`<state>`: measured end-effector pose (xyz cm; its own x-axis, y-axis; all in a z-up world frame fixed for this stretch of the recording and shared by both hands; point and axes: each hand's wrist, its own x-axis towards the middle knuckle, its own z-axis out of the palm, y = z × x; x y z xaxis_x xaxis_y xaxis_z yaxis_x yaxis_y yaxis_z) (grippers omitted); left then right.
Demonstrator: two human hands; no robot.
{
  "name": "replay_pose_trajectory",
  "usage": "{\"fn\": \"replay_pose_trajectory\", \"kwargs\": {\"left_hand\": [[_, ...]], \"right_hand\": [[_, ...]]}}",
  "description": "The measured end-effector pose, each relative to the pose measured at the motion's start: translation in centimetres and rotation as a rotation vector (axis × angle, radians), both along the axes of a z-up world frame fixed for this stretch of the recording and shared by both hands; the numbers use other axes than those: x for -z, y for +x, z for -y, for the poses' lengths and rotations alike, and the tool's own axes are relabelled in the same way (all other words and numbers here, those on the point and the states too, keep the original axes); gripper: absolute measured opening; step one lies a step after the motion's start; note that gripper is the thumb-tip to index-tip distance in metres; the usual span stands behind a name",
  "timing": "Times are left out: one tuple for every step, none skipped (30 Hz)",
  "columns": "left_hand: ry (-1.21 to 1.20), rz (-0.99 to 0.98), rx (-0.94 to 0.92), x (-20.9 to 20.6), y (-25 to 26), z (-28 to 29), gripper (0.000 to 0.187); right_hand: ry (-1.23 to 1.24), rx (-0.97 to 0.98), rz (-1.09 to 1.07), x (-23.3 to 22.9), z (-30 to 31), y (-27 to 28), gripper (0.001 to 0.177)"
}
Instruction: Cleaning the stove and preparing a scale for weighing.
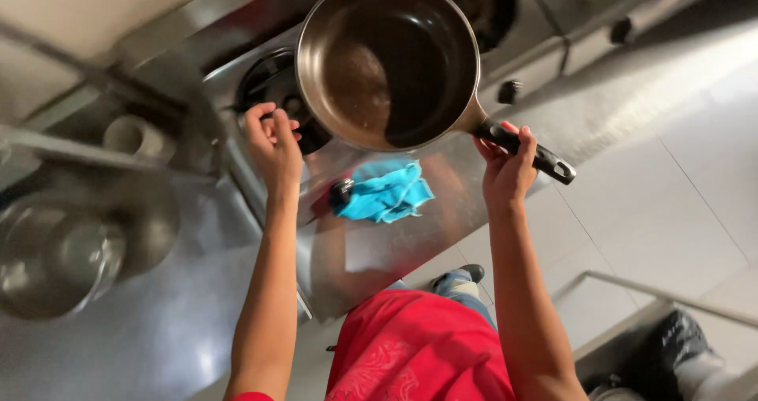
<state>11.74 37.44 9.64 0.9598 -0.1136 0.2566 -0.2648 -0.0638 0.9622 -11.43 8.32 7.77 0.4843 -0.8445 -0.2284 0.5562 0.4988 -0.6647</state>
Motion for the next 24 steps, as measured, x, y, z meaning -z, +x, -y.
{"fn": "replay_pose_trajectory", "kwargs": {"left_hand": [[-0.005,0.003,0.046,-0.7,-0.2,1.9,0.022],[-0.016,0.007,0.089,-1.2,-0.9,3.7,0.021],[-0.028,0.01,0.131,-1.6,-1.7,5.6,0.02],[-0.031,0.005,0.185,-2.2,-2.6,7.8,0.02],[0.018,0.058,0.236,-2.8,-3.6,10.0,0.02],[0.058,0.113,0.287,-3.4,-4.7,12.3,0.02],[0.048,0.112,0.34,-3.5,-5.7,14.5,0.02],[0.109,0.156,0.336,-3.7,-6.8,16.8,0.019],[0.168,0.204,0.331,-4.0,-8.1,19.1,0.018],[0.162,0.207,0.376,-4.1,-9.8,21.3,0.018],[0.137,0.184,0.419,-4.3,-11.6,23.4,0.018],[0.11,0.163,0.458,-4.5,-13.2,25.5,0.018],[0.103,0.168,0.498,-4.3,-14.8,27.6,0.018],[0.11,0.205,0.536,-4.1,-16.3,29.8,0.017],[0.116,0.243,0.574,-3.8,-18.0,32.0,0.016],[0.107,0.247,0.608,-3.8,-19.9,33.9,0.016],[0.106,0.222,0.654,-3.8,-21.8,35.8,0.016],[0.106,0.195,0.699,-3.7,-23.8,37.7,0.016],[0.099,0.198,0.733,-3.9,-26.0,39.4,0.016],[0.126,0.197,0.769,-4.0,-28.2,41.0,0.016],[0.153,0.198,0.806,-4.1,-30.3,42.6,0.016],[0.151,0.2,0.838,-4.1,-32.5,43.9,0.016],[0.173,0.176,0.882,-4.2,-34.6,45.2,0.017],[0.198,0.153,0.926,-4.1,-36.4,46.2,0.017]], "right_hand": [[-0.005,0.046,0.003,-0.3,1.1,-1.4,0.038],[-0.04,0.091,-0.006,-0.4,2.0,-3.5,0.037],[-0.075,0.136,-0.017,-0.6,2.8,-5.8,0.037],[-0.077,0.189,-0.023,-1.1,3.6,-7.7,0.037],[-0.054,0.24,-0.054,-1.7,4.4,-9.7,0.037],[-0.034,0.292,-0.084,-2.3,5.2,-11.7,0.036],[-0.039,0.345,-0.088,-2.4,6.0,-14.0,0.036],[-0.05,0.36,-0.075,-2.5,6.9,-16.3,0.037],[-0.062,0.375,-0.062,-2.7,7.8,-18.7,0.037],[-0.062,0.419,-0.064,-3.0,8.5,-21.4,0.037],[-0.073,0.466,-0.068,-3.3,9.1,-24.1,0.038],[-0.086,0.508,-0.069,-3.6,9.9,-26.4,0.038],[-0.089,0.549,-0.068,-3.9,10.4,-28.8,0.038],[-0.103,0.598,-0.083,-4.1,11.0,-31.0,0.038],[-0.116,0.647,-0.098,-4.4,11.6,-33.3,0.038],[-0.119,0.682,-0.098,-4.5,12.0,-35.5,0.038],[-0.118,0.736,-0.104,-4.6,12.3,-37.8,0.037],[-0.117,0.789,-0.111,-4.7,12.5,-40.0,0.037],[-0.119,0.824,-0.112,-4.6,12.8,-42.1,0.037],[-0.083,0.864,-0.119,-4.6,13.2,-44.1,0.037],[-0.047,0.904,-0.124,-4.5,13.4,-46.2,0.037],[-0.044,0.936,-0.126,-4.2,13.5,-48.2,0.037],[-0.075,0.968,-0.118,-3.9,13.6,-50.1,0.036],[-0.106,0.999,-0.112,-3.5,13.4,-51.7,0.036]]}}
